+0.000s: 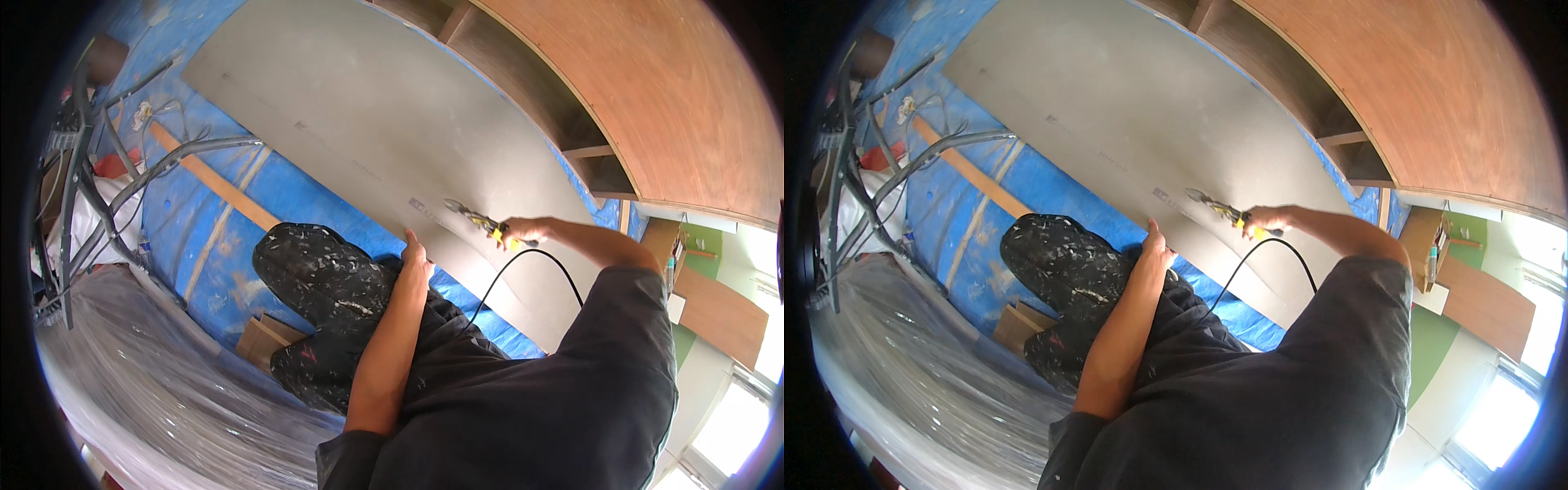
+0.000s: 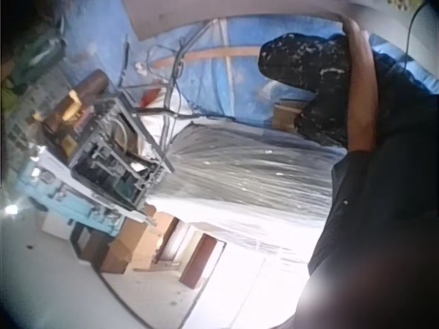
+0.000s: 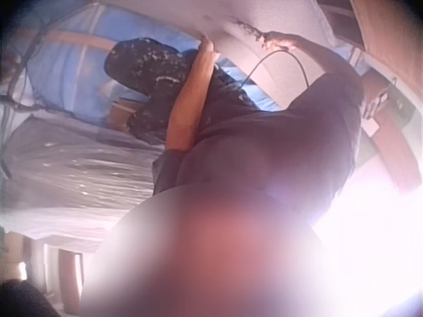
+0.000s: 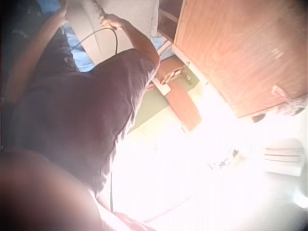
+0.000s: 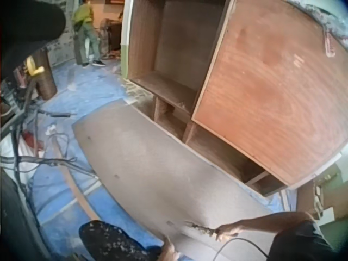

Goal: The person kneels on a blue floor covering and uses tin snips to cut a large sheet of drywall. They repeatedly score and snap the material along a straight line, separating a strip from the main sheet.

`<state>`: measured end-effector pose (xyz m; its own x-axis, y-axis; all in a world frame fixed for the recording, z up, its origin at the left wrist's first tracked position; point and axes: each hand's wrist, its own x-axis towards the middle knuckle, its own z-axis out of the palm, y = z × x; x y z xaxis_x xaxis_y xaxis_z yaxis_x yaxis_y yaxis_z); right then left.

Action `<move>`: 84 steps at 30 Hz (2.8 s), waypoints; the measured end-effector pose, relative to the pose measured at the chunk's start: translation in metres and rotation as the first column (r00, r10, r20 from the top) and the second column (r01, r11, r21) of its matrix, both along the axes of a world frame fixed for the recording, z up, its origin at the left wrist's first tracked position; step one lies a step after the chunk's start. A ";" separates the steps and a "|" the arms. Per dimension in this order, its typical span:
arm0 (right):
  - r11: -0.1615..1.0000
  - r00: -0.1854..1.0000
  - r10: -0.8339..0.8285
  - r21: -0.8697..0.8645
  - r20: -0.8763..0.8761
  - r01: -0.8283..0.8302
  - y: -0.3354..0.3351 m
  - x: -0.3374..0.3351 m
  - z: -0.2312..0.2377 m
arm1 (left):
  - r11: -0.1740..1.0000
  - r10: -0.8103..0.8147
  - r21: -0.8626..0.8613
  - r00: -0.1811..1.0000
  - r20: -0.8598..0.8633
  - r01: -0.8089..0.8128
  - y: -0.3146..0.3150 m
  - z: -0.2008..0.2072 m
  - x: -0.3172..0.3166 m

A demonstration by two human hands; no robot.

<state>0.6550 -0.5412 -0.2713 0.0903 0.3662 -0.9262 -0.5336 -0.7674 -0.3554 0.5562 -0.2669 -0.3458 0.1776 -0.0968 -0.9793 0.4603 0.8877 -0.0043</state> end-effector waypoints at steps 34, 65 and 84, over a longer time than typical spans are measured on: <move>0.999 0.996 -0.033 0.023 -0.079 0.035 0.011 -0.058 -0.013 | 0.981 -0.195 -0.040 0.971 -0.137 0.191 0.002 -0.011 -0.008; 0.961 0.954 -0.250 0.077 -0.163 0.265 -0.035 -0.017 0.006 | 0.986 -0.091 0.119 0.975 -0.205 0.117 -0.009 -0.012 -0.032; 0.912 0.954 -0.262 0.287 -0.144 0.293 0.042 -0.092 -0.014 | 0.865 -0.266 0.453 0.962 0.054 0.214 -0.017 0.055 -0.044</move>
